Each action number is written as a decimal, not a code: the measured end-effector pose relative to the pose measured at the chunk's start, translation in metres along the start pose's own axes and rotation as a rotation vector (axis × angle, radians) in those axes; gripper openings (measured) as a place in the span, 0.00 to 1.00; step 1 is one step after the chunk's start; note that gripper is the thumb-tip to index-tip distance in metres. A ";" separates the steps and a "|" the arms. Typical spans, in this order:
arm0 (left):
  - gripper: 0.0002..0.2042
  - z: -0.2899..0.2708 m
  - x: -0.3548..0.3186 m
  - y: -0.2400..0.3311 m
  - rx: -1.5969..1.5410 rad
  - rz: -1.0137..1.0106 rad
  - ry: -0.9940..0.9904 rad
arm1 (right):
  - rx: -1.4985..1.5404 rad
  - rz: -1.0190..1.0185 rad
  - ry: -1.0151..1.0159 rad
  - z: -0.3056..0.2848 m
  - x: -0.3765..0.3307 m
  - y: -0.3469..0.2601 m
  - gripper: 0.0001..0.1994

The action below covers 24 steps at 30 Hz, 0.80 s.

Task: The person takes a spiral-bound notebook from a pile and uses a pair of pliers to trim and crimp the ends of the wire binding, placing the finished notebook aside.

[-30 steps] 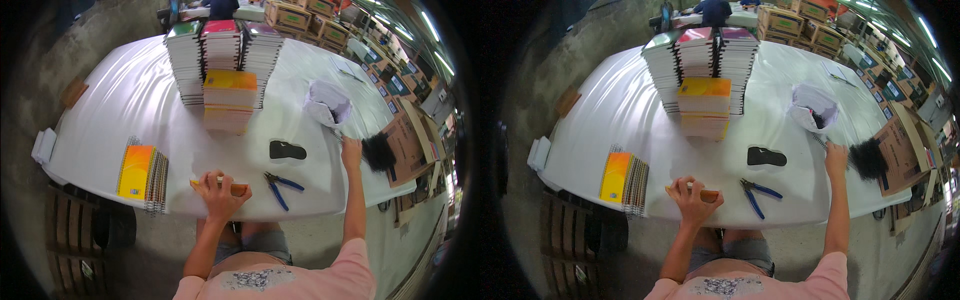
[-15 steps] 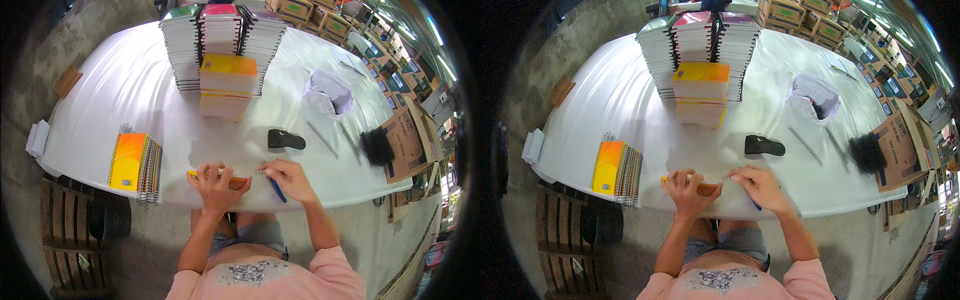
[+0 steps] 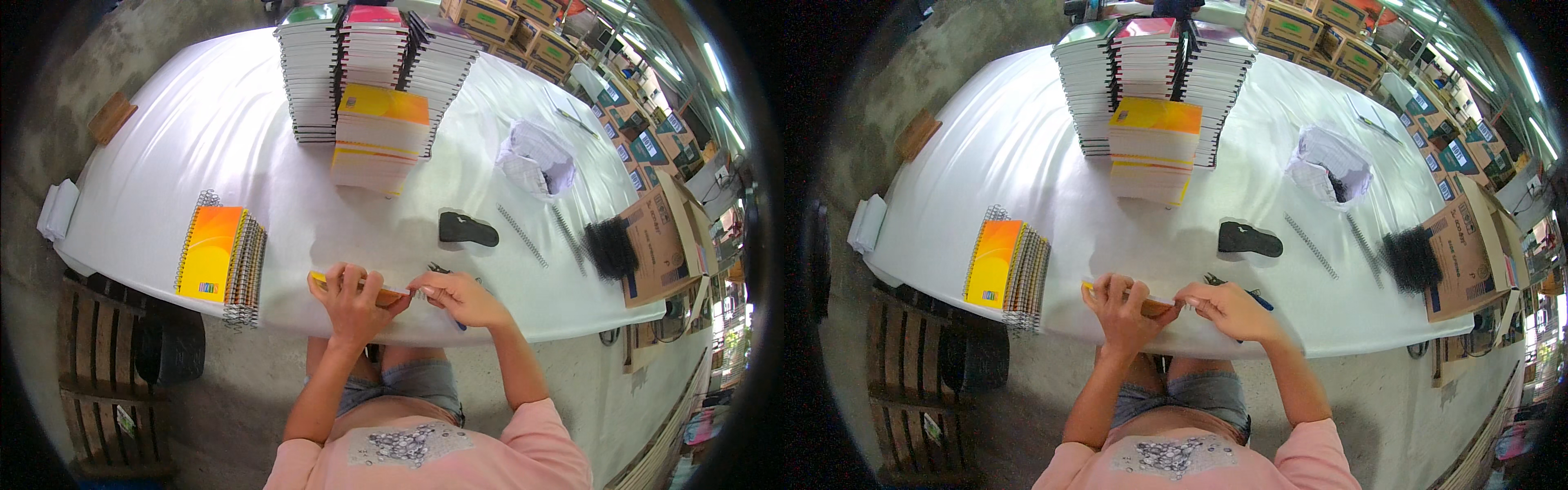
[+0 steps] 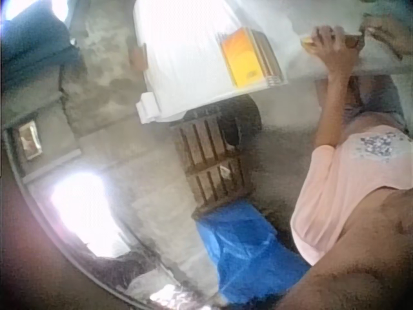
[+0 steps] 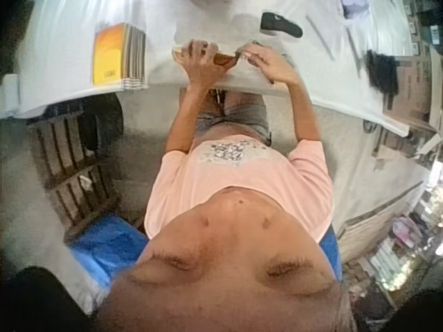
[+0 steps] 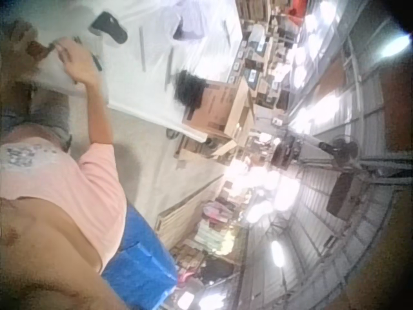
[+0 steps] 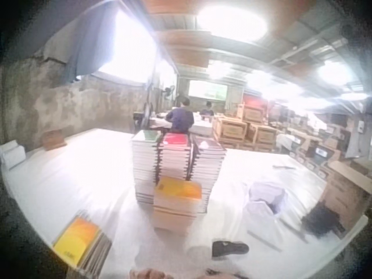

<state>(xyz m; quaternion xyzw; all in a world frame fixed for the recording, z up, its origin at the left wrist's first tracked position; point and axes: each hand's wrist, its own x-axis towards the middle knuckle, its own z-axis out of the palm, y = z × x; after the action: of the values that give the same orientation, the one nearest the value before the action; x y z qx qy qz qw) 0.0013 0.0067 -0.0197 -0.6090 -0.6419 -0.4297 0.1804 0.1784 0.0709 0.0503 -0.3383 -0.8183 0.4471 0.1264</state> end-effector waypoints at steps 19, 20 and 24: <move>0.21 -0.010 0.010 -0.008 -0.003 0.065 -0.141 | -0.006 0.079 0.011 0.008 0.004 -0.006 0.09; 0.21 -0.011 0.010 -0.009 0.001 0.064 -0.138 | -0.007 0.074 0.009 0.004 0.007 -0.002 0.09; 0.22 -0.013 0.010 -0.012 -0.060 0.059 -0.136 | -0.822 -0.130 0.732 -0.044 0.015 0.051 0.12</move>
<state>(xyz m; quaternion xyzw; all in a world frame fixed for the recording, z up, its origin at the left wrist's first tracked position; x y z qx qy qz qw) -0.0157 0.0040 -0.0085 -0.6606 -0.6212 -0.4008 0.1307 0.2125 0.1280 0.0320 -0.4419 -0.8474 -0.0643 0.2873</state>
